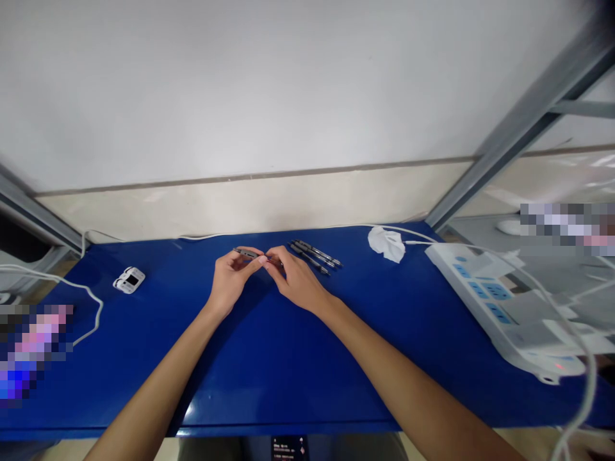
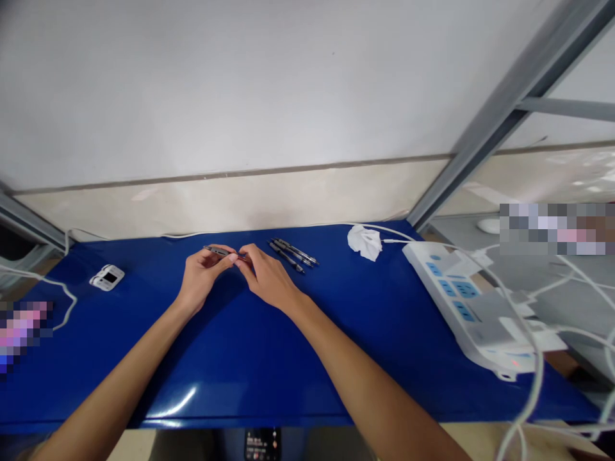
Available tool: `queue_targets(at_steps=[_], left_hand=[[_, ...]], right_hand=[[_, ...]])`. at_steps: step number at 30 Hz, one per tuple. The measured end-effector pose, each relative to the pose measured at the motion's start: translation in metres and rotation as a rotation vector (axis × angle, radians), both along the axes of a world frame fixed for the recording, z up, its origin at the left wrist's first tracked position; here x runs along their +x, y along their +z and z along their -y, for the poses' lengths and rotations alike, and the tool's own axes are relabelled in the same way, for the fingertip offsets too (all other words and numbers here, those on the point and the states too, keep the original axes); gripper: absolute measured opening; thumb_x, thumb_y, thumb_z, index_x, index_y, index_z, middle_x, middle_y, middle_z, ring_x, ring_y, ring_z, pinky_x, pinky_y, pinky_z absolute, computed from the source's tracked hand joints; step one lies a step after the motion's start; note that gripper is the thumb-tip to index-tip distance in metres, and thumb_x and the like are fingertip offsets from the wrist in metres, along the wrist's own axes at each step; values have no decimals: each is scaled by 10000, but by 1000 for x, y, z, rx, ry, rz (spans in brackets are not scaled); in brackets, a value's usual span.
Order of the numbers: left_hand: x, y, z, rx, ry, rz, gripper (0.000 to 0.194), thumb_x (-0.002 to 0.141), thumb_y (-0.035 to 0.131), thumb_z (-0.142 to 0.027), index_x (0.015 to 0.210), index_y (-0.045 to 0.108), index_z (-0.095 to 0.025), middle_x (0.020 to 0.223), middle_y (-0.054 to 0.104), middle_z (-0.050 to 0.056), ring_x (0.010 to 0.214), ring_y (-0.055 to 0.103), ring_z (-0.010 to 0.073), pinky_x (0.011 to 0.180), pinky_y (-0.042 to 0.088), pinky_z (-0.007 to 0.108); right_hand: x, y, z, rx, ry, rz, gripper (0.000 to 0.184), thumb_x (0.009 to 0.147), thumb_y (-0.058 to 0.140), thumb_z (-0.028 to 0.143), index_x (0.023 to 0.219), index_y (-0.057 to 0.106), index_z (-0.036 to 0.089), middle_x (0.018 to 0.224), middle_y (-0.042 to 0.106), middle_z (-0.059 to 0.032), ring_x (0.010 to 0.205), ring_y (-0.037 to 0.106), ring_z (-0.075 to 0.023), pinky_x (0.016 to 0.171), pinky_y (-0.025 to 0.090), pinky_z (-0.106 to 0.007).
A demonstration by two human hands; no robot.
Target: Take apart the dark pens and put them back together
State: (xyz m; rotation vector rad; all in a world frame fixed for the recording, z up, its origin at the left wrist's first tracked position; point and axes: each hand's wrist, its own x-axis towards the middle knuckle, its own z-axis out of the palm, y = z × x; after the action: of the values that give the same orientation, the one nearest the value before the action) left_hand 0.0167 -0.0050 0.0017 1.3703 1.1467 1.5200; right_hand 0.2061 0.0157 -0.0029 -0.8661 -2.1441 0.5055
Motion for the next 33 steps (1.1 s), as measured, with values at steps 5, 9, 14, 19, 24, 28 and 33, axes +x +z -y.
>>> queue_targets(at_steps=[5,9,14,19,24,28,33], left_hand=[[-1,3,1,-29,3,28,287,782,899,-428,949,819,-208,1011,794,70,901,734,204,841,597,336],[-2,4,1,-64,-22,68,309,765,916,-407,975,826,-200,1026,803,77,937,735,209,884,586,339],[-2,3,1,-87,-39,97,295,770,913,-398,980,834,-207,1050,804,75,956,734,207,913,581,346],[-2,2,0,-94,-40,116,313,757,922,-399,996,838,-214,1046,807,73,947,733,208,910,582,354],[-3,1,-1,-91,-26,107,307,754,925,-399,984,839,-214,1037,807,67,895,722,180,868,574,320],[-3,1,-1,-73,-15,104,302,758,920,-411,971,839,-213,1026,800,68,896,718,186,855,579,326],[-4,1,-2,-67,1,100,306,761,917,-427,964,838,-211,1009,795,68,861,707,178,829,582,329]], right_hand=[[0,-3,-2,-2,16,-18,198,1130,433,394,1086,546,237,1041,708,-76,881,677,-221,761,491,-338],[0,-3,-3,-4,46,-33,197,1136,419,376,1181,550,237,1089,709,-87,934,683,-229,810,490,-352],[0,-4,-2,-53,45,-58,179,1127,443,382,1104,544,235,1037,702,-76,882,676,-227,759,473,-341],[-1,-3,-2,-64,50,-64,200,1120,465,409,1181,543,235,1055,703,-74,893,670,-227,769,463,-340],[0,-3,-2,-60,52,-48,228,1138,402,398,1117,560,234,1001,697,-65,847,653,-216,759,444,-338],[-1,-3,-2,-84,62,-60,206,1125,452,417,1139,548,235,1015,704,-63,838,655,-212,745,440,-327],[-1,-5,-3,-77,46,-43,236,1133,425,429,1140,559,235,1006,704,-63,830,648,-212,731,425,-327]])
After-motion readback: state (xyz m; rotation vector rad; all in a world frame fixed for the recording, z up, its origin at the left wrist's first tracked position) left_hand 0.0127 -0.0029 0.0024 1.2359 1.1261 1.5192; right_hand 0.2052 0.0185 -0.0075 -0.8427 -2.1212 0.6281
